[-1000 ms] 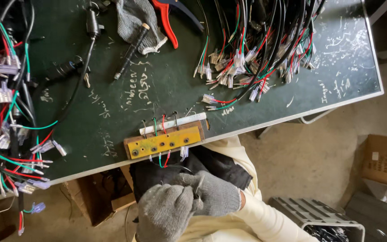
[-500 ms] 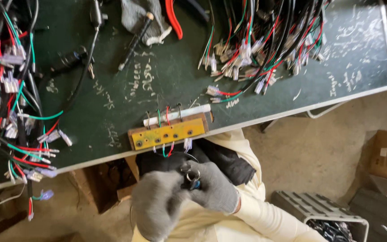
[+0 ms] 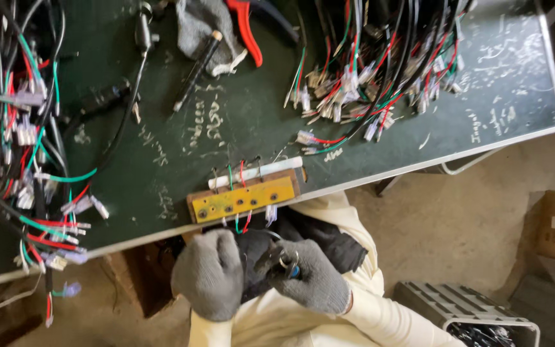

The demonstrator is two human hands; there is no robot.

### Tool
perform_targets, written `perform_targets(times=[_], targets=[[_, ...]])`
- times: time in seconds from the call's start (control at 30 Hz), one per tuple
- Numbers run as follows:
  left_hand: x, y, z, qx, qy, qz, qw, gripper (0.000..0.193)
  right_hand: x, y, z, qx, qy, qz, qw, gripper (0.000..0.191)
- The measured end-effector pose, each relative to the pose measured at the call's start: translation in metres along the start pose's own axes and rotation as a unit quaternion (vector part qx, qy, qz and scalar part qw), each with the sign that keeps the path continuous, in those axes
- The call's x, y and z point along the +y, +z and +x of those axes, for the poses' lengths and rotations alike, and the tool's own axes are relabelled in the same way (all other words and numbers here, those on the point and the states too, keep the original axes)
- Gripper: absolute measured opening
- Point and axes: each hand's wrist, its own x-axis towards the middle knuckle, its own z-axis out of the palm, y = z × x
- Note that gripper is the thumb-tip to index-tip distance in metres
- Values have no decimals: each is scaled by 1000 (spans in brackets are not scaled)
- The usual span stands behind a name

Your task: The person assembles wire harnesses by inserting individual wires into a plastic connector and securing them using a crimping tool. The person repeats this process for multiple wires, using a yellow jig to hold the connector in place.

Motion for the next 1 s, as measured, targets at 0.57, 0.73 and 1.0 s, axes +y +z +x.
perform_targets(times=[0.57, 0.73, 1.0], targets=[[16, 5, 8, -78, 45, -16, 996, 21, 3, 1, -5, 20, -37, -11, 999, 13], [19, 3, 13, -37, 84, -10, 996, 15, -4, 1, -5, 24, -24, 24, 999, 18], [24, 8, 6, -29, 69, 2, 997, 17, 2, -3, -15, 22, -8, 13, 1000, 17]])
